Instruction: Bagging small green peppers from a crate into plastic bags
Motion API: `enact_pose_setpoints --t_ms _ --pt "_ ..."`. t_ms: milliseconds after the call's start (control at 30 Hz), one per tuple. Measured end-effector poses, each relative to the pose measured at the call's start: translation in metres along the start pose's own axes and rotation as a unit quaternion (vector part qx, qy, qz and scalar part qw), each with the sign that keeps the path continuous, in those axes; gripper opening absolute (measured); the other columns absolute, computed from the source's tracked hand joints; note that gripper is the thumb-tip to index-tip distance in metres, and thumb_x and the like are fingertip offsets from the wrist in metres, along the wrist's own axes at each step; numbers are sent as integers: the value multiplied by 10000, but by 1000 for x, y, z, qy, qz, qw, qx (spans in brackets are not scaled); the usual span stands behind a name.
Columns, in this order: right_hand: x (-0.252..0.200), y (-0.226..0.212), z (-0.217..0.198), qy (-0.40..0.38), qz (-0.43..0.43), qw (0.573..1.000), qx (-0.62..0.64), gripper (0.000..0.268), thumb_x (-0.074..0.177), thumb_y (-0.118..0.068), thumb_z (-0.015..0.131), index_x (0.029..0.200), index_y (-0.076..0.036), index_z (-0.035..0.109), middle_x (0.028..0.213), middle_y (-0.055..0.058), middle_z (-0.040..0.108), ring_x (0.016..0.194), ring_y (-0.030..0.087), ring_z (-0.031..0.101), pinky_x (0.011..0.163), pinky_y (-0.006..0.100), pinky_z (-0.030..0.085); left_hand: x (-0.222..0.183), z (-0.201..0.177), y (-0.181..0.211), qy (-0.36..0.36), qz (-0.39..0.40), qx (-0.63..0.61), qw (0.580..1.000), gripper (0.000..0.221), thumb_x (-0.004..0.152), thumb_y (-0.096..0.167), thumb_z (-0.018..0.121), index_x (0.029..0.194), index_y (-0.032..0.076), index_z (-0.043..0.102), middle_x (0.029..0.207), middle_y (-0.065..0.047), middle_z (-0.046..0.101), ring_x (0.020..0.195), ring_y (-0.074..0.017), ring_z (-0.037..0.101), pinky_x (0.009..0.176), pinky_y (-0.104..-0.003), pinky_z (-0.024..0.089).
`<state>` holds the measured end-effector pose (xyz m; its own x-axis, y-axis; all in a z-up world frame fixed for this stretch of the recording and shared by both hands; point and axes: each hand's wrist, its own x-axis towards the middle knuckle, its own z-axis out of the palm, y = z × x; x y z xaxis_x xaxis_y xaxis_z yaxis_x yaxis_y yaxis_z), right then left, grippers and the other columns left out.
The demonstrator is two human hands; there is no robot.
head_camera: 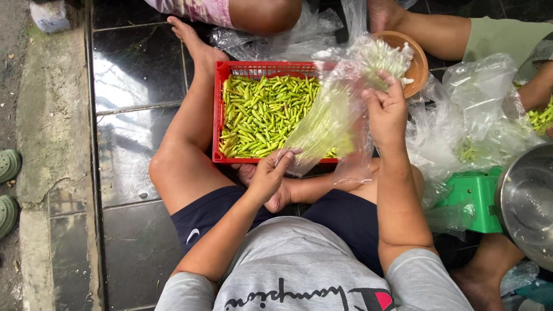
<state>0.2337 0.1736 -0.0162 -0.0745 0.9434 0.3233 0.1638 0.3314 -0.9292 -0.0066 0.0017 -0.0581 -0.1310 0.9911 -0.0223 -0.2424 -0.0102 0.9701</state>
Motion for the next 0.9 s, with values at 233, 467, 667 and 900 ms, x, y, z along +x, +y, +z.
enact_pose_setpoints --t_ms 233,467,667,900 --pt "-23 -10 -41 49 107 951 -285 585 1088 -144 693 1553 -184 340 999 210 749 798 369 731 613 449 625 8 -23 -39 108 -76 -75 988 91 933 152 780 907 68 756 624 30 611 580 -42 558 591 -168 465" --pt "-23 113 -160 26 9 708 -706 683 911 -415 826 1469 -151 533 910 195 747 810 431 693 604 548 481 8 -16 1 169 12 -116 979 314 926 149 754 767 213 490 720 94 510 698 -28 469 707 -209 412" --pt "-53 70 -67 -70 28 933 -352 533 929 -190 788 1397 -34 588 1231 217 672 1050 405 632 873 516 485 15 20 -1 211 38 -104 971 286 904 130 794 776 168 541 702 41 614 649 -40 557 625 -201 453" --pt "-103 -16 85 -176 -37 983 -39 270 925 -101 754 1194 -82 742 1027 78 724 962 281 734 886 392 561 23 23 -64 166 39 -110 979 348 914 79 793 725 142 508 678 35 618 661 -24 526 645 -199 414"
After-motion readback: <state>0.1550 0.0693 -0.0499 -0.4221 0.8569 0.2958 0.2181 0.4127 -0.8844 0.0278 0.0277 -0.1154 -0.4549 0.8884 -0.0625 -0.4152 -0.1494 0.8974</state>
